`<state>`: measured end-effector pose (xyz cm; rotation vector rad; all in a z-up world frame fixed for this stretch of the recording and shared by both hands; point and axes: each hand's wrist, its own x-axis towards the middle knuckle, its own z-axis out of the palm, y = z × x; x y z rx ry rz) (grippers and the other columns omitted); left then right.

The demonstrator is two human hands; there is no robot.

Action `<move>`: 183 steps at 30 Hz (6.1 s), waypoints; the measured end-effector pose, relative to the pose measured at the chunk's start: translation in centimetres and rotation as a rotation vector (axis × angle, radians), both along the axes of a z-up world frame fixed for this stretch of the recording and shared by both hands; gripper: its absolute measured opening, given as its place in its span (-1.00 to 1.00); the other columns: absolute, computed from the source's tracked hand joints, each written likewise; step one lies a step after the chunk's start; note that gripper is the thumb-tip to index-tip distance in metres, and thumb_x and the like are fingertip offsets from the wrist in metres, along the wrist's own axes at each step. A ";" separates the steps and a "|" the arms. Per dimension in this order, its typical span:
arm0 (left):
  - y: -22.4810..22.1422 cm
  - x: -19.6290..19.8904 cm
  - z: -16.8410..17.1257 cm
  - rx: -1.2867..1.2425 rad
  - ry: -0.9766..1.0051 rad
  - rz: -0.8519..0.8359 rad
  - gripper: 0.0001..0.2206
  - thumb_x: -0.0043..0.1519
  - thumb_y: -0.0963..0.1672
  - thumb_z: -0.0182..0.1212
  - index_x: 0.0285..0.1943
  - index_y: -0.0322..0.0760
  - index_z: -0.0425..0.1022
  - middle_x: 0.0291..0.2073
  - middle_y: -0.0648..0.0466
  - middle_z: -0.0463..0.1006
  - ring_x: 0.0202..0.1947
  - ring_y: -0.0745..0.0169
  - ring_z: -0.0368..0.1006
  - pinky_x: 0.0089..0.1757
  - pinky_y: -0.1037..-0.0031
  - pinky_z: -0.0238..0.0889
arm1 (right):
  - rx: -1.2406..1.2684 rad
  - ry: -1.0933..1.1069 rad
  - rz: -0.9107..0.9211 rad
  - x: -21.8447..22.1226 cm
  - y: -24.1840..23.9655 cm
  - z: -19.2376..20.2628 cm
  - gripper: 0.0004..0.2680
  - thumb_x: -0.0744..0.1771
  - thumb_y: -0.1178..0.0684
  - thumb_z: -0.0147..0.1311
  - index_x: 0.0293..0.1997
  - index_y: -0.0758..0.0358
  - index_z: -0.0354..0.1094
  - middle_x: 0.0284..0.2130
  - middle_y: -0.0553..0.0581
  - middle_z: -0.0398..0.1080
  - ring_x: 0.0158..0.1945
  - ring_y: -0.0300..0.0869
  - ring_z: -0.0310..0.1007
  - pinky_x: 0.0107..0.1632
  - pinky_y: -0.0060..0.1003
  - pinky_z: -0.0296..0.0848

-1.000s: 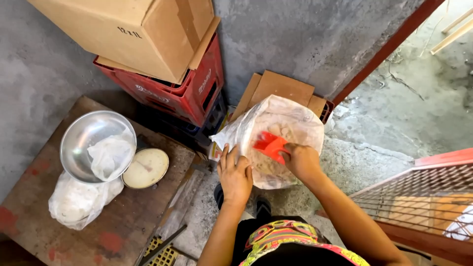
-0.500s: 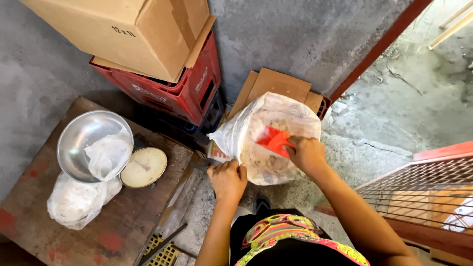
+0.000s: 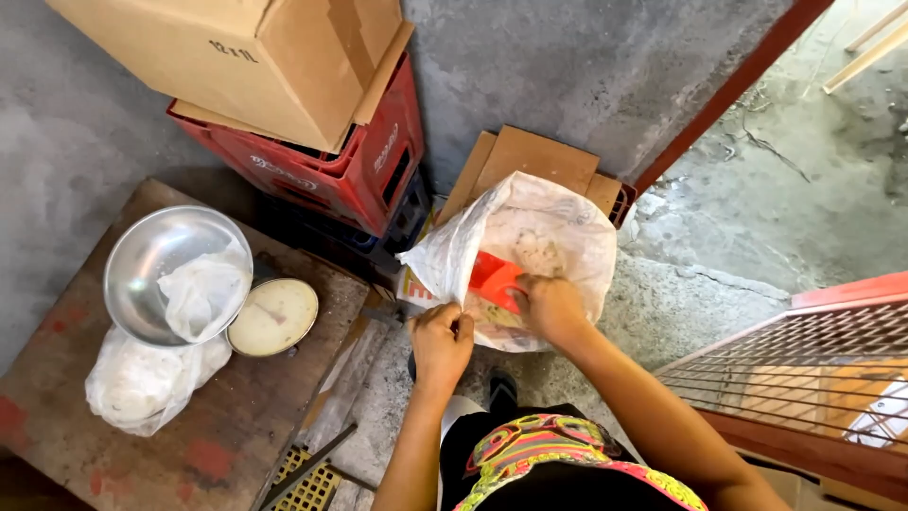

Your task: Measuring white agricultural powder from a sack into a bowl, weighing it, and portioning it into small plastic bags.

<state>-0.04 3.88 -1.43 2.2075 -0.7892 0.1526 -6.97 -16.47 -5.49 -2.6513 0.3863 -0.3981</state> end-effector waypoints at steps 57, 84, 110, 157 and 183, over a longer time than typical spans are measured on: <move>0.3 0.0 0.4 -0.004 0.018 -0.068 -0.82 0.16 -0.13 0.27 -0.47 -0.28 0.43 -0.51 0.00 0.51 -0.40 -0.10 0.45 -0.17 0.14 0.17 | -0.155 0.362 -0.079 5.9 -4.0 4.6 -0.76 0.33 -0.23 0.13 -0.23 0.11 0.53 -0.47 0.17 0.53 -0.40 0.00 0.55 -0.35 -0.04 0.49; 0.1 -0.1 0.3 -0.027 0.099 -0.064 -0.79 0.17 -0.14 0.29 -0.48 -0.30 0.40 -0.56 0.01 0.47 -0.46 -0.08 0.42 -0.18 0.17 0.18 | -0.109 0.130 -0.144 -1.6 -3.3 6.7 -0.82 0.30 -0.13 0.18 -0.27 0.12 0.55 -0.49 0.24 0.53 -0.43 0.18 0.52 -0.35 0.05 0.47; -0.1 0.4 0.1 -0.020 0.088 -0.089 -0.80 0.14 -0.13 0.30 -0.50 -0.30 0.42 -0.58 0.01 0.50 -0.48 -0.10 0.44 -0.21 0.15 0.19 | -0.094 0.235 -0.137 -3.9 -3.3 4.4 -0.82 0.27 -0.12 0.17 -0.37 0.14 0.51 -0.50 0.25 0.52 -0.44 0.18 0.52 -0.32 0.07 0.48; 4.2 1.0 9.4 -0.096 -0.143 0.086 -0.79 0.17 -0.08 0.35 -0.45 -0.22 0.47 -0.55 0.07 0.49 -0.42 0.00 0.45 -0.13 0.18 0.20 | 0.285 -0.225 -0.230 -7.2 -2.6 14.6 -0.76 0.32 -0.02 0.33 0.00 0.30 0.58 -0.36 0.29 0.56 -0.40 -0.23 0.54 -0.26 -0.30 0.47; 28.4 22.6 10.0 0.035 -0.073 0.322 -0.81 0.07 -0.20 0.33 -0.14 -0.18 0.64 -0.14 -0.01 0.62 -0.13 -0.02 0.56 -0.04 0.22 0.41 | -0.313 -0.437 0.740 18.1 18.9 23.4 -0.79 0.25 -0.04 0.27 -0.11 0.20 0.57 -0.25 0.09 0.60 -0.33 -0.09 0.55 -0.25 -0.21 0.38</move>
